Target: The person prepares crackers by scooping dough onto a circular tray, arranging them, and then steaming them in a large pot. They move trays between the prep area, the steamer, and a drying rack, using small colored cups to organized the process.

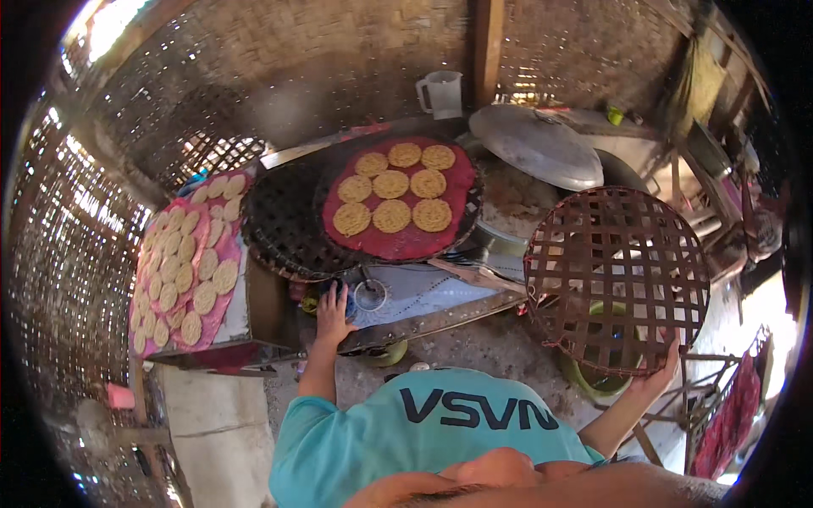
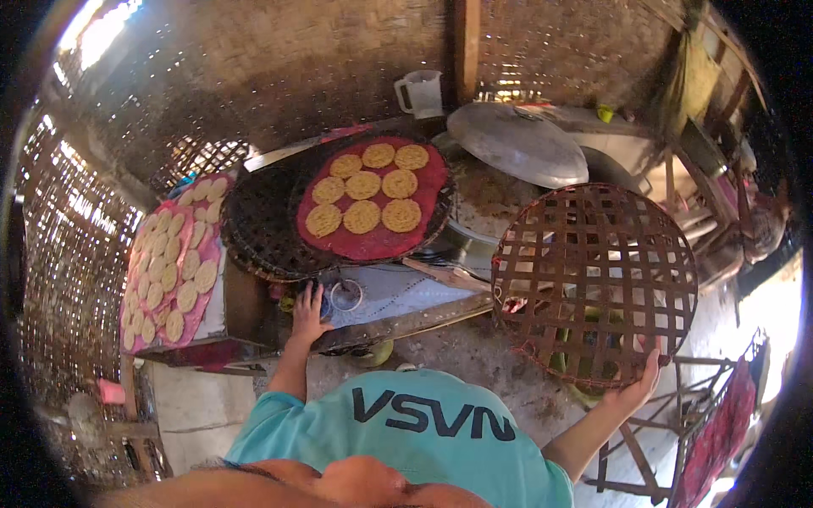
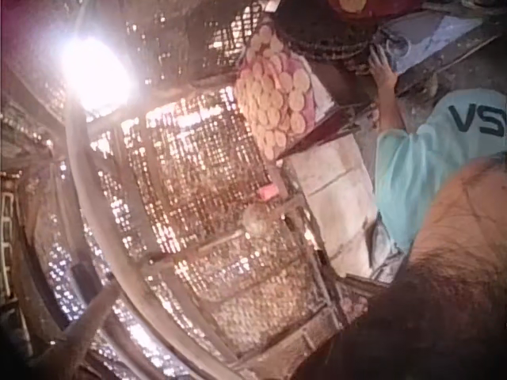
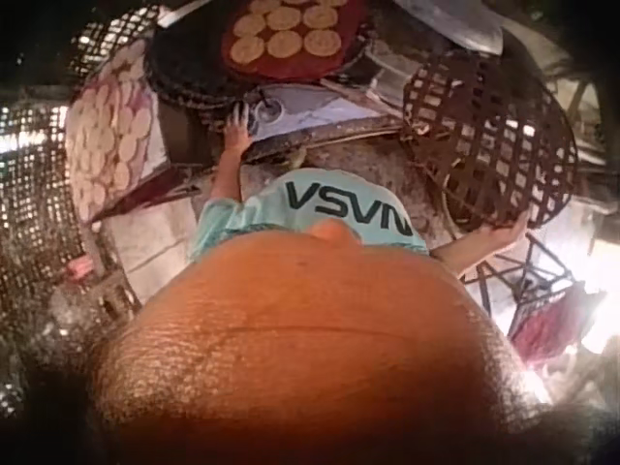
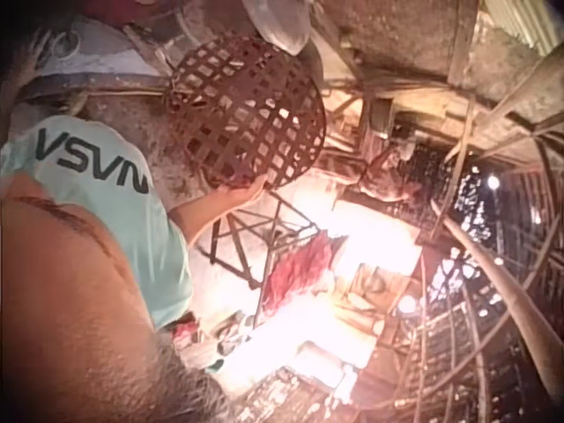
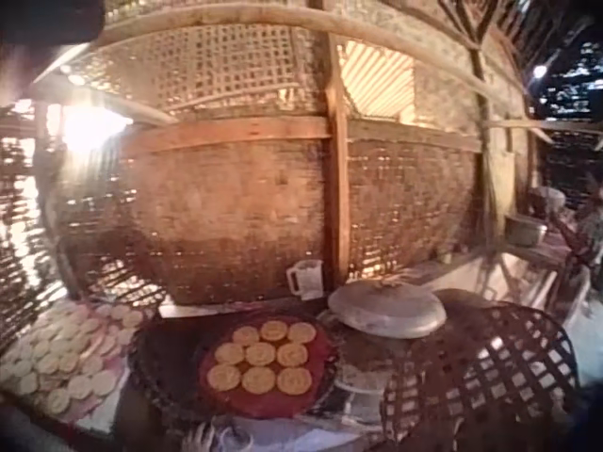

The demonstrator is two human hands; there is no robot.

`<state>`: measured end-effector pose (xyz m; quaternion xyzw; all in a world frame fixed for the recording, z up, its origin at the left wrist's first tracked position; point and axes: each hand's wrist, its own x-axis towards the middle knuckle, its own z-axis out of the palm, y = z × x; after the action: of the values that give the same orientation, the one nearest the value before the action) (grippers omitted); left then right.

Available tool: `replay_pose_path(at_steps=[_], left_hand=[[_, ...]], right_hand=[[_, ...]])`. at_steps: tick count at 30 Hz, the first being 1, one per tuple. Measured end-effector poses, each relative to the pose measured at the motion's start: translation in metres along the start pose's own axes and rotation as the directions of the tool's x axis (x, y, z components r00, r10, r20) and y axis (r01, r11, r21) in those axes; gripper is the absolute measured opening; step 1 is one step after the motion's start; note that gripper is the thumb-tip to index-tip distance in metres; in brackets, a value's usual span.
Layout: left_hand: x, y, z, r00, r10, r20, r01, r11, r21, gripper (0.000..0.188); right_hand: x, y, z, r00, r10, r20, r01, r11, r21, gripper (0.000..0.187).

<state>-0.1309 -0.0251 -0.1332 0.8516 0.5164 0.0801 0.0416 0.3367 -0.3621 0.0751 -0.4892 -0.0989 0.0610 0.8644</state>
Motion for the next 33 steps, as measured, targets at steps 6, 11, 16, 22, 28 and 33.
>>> replay_pose_path(at_steps=[6, 11, 16, 22, 28, 33], left_hand=[[-0.006, 0.026, -0.026, 0.868, 0.144, -0.475, -0.227, 0.966, -0.122, 0.070], [0.047, 0.118, -0.089, 0.645, 0.183, -0.742, -0.410, 0.902, -0.134, 0.023], [0.111, 0.177, -0.106, 0.787, 0.389, -0.479, -0.433, 0.901, 0.019, 0.015], [0.146, 0.187, -0.085, 0.831, 0.495, -0.253, -0.450, 0.866, 0.216, 0.021], [0.163, 0.183, -0.083, 0.799, 0.581, -0.155, -0.533, 0.804, 0.264, 0.019], [0.162, 0.188, -0.089, 0.802, 0.595, -0.058, -0.554, 0.775, 0.303, 0.015]], right_hand=[[-0.007, -0.007, 0.005, 0.999, 0.009, 0.032, -0.009, 1.000, 0.006, 0.045], [-0.016, -0.011, 0.009, 0.993, 0.033, 0.111, -0.032, 0.999, -0.010, 0.045], [-0.029, -0.013, 0.026, 0.998, 0.037, 0.048, -0.036, 0.999, -0.007, 0.044], [-0.034, -0.021, 0.004, 0.998, 0.046, 0.037, -0.047, 0.999, 0.012, 0.043], [-0.043, -0.024, 0.001, 0.999, 0.020, 0.032, -0.019, 1.000, -0.008, 0.045], [-0.043, -0.011, 0.016, 0.995, 0.038, 0.089, -0.041, 0.999, 0.026, 0.044]])
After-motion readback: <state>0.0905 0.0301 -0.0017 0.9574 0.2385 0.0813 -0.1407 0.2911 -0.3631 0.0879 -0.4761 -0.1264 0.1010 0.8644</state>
